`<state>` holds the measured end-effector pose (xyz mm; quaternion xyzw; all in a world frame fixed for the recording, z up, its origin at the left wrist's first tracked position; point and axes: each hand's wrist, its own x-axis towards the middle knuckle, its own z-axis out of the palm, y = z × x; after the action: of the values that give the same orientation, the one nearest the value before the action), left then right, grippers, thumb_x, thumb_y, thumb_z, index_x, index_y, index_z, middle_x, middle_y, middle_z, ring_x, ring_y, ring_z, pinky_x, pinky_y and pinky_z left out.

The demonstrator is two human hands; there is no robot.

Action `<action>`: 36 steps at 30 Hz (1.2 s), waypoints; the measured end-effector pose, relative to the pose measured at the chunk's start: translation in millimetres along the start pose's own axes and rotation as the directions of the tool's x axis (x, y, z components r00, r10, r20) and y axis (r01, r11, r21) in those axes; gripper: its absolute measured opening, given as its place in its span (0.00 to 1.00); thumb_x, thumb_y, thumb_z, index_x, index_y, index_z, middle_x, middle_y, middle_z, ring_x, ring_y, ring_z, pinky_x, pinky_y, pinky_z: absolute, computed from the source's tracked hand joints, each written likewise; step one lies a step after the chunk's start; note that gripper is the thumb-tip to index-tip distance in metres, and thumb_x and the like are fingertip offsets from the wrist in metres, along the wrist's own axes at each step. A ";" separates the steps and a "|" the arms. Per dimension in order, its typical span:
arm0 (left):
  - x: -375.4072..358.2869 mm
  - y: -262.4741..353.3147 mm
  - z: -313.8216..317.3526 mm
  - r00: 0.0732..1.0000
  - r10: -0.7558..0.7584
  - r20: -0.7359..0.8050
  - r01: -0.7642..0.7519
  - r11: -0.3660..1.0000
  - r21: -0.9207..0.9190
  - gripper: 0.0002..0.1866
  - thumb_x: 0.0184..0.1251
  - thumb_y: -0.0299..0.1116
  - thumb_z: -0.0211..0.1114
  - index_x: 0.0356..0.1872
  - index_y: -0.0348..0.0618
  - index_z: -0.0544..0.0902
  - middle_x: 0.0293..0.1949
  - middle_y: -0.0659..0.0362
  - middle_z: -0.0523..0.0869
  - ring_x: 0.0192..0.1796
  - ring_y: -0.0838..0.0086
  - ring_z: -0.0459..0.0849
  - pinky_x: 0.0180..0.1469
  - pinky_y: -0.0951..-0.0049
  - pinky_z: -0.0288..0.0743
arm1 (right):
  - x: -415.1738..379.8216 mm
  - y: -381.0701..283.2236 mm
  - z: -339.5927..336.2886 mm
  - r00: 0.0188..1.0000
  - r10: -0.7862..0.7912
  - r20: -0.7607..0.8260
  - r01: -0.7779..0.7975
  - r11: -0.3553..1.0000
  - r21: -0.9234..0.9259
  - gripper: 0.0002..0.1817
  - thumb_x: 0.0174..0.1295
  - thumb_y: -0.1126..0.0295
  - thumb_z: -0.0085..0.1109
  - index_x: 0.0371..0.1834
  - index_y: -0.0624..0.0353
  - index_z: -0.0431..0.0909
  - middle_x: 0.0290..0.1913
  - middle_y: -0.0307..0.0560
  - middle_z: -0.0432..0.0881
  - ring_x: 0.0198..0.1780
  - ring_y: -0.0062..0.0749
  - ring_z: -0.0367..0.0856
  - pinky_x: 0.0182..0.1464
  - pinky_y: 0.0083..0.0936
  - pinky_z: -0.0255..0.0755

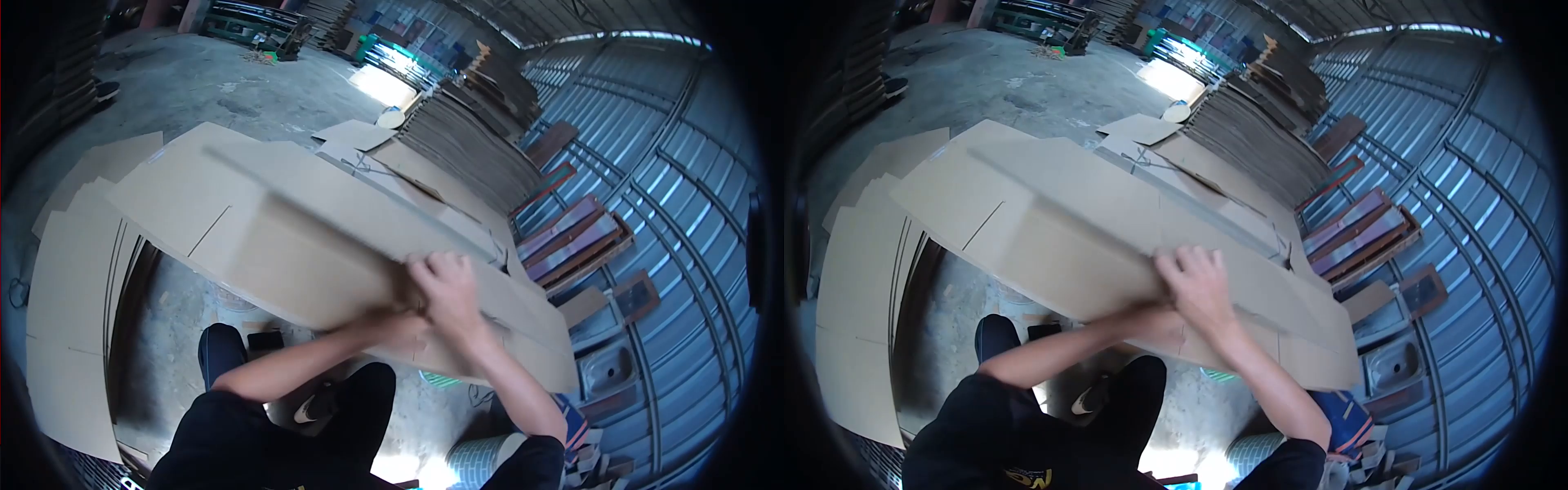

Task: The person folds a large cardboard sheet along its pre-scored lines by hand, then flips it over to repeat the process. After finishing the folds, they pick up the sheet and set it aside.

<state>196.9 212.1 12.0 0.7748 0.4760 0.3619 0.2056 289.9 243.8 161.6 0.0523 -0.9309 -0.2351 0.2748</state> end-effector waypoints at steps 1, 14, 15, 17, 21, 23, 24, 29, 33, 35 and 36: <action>-32.4 18.4 9.6 0.982 -0.009 0.186 0.028 0.995 -0.098 0.35 0.73 0.43 0.70 0.78 0.47 0.72 0.71 0.40 0.78 0.74 0.53 0.76 0.77 0.55 0.67 | -21.3 -12.9 34.8 1.000 0.014 0.011 -0.015 0.998 0.063 0.19 0.58 0.72 0.59 0.55 0.51 0.80 0.41 0.43 0.75 0.45 0.41 0.75 0.46 0.40 0.66; -192.9 45.8 7.4 0.919 -0.381 -0.105 0.326 0.881 -0.343 0.20 0.69 0.29 0.75 0.61 0.39 0.86 0.58 0.52 0.90 0.55 0.61 0.91 0.57 0.66 0.85 | -128.8 -99.3 149.1 0.988 0.154 0.010 -0.148 0.927 0.345 0.22 0.57 0.59 0.75 0.53 0.50 0.82 0.42 0.41 0.73 0.47 0.40 0.76 0.50 0.39 0.70; -185.2 43.5 -0.9 0.898 -0.395 -0.195 0.342 0.904 -0.257 0.19 0.68 0.28 0.75 0.59 0.39 0.87 0.57 0.52 0.90 0.55 0.60 0.90 0.56 0.65 0.84 | -130.4 -98.9 150.7 0.985 0.168 0.022 -0.165 0.917 0.363 0.22 0.57 0.59 0.75 0.53 0.50 0.82 0.42 0.41 0.73 0.47 0.40 0.76 0.50 0.39 0.70; -177.1 25.6 -7.4 0.876 -0.320 -0.361 0.343 0.939 0.000 0.18 0.65 0.28 0.76 0.56 0.41 0.88 0.57 0.53 0.89 0.56 0.60 0.87 0.59 0.62 0.80 | -134.6 -95.8 155.6 0.977 0.211 0.026 -0.196 0.848 0.492 0.23 0.55 0.58 0.77 0.52 0.51 0.83 0.44 0.42 0.75 0.49 0.40 0.77 0.53 0.40 0.72; -166.0 0.8 -7.6 0.890 -0.158 -0.427 0.326 0.876 0.355 0.18 0.63 0.31 0.77 0.55 0.46 0.89 0.61 0.57 0.87 0.67 0.60 0.81 0.66 0.58 0.72 | -144.4 -91.4 157.9 0.967 0.244 0.078 -0.241 0.766 0.596 0.23 0.54 0.57 0.79 0.50 0.53 0.84 0.49 0.42 0.79 0.53 0.40 0.78 0.58 0.41 0.73; -162.4 -7.6 -5.8 0.899 -0.123 -0.420 0.320 0.839 0.440 0.18 0.63 0.32 0.77 0.54 0.47 0.89 0.63 0.59 0.86 0.71 0.60 0.79 0.68 0.57 0.70 | -145.3 -91.8 156.2 0.962 0.250 0.108 -0.262 0.742 0.617 0.22 0.53 0.57 0.79 0.49 0.53 0.85 0.50 0.42 0.80 0.54 0.40 0.79 0.59 0.42 0.73; -161.3 -13.4 -3.8 0.912 -0.115 -0.394 0.300 0.843 0.447 0.18 0.63 0.34 0.77 0.54 0.48 0.90 0.63 0.59 0.86 0.72 0.61 0.79 0.69 0.57 0.68 | -144.3 -91.6 154.1 0.964 0.258 0.067 -0.245 0.759 0.603 0.22 0.53 0.57 0.79 0.48 0.53 0.85 0.51 0.42 0.80 0.56 0.40 0.79 0.60 0.42 0.73; -164.1 -32.2 0.9 0.940 -0.071 -0.333 0.232 0.848 0.476 0.18 0.63 0.38 0.77 0.54 0.49 0.91 0.64 0.61 0.87 0.74 0.62 0.78 0.72 0.56 0.65 | -141.7 -92.0 153.4 0.958 0.285 0.011 -0.237 0.774 0.587 0.19 0.54 0.59 0.79 0.46 0.54 0.86 0.54 0.40 0.82 0.60 0.40 0.81 0.63 0.42 0.73; -167.6 -36.4 4.0 0.942 -0.064 -0.329 0.228 0.843 0.487 0.19 0.63 0.39 0.77 0.54 0.48 0.91 0.64 0.62 0.88 0.74 0.63 0.78 0.72 0.56 0.65 | -142.7 -94.4 155.1 0.953 0.301 0.041 -0.262 0.747 0.611 0.19 0.54 0.60 0.78 0.46 0.54 0.86 0.54 0.40 0.83 0.60 0.39 0.82 0.63 0.42 0.73; -167.5 -36.6 4.3 0.943 -0.067 -0.327 0.229 0.842 0.488 0.19 0.63 0.39 0.77 0.55 0.48 0.91 0.63 0.62 0.88 0.74 0.63 0.78 0.72 0.57 0.65 | -142.4 -94.5 154.7 0.951 0.306 0.050 -0.270 0.738 0.619 0.19 0.54 0.60 0.78 0.46 0.54 0.86 0.54 0.40 0.83 0.60 0.39 0.82 0.63 0.42 0.72; -167.3 -36.6 3.7 0.942 -0.074 -0.327 0.235 0.842 0.485 0.19 0.63 0.39 0.77 0.54 0.48 0.91 0.63 0.62 0.88 0.74 0.63 0.78 0.73 0.57 0.65 | -141.7 -94.8 154.5 0.949 0.311 0.055 -0.276 0.734 0.621 0.19 0.54 0.60 0.79 0.45 0.54 0.86 0.53 0.40 0.83 0.60 0.39 0.82 0.63 0.42 0.72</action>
<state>130.5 80.9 -75.8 0.6970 0.6423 0.3142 -0.0547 323.6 255.3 -65.7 -0.0016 -0.9448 0.1322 0.2998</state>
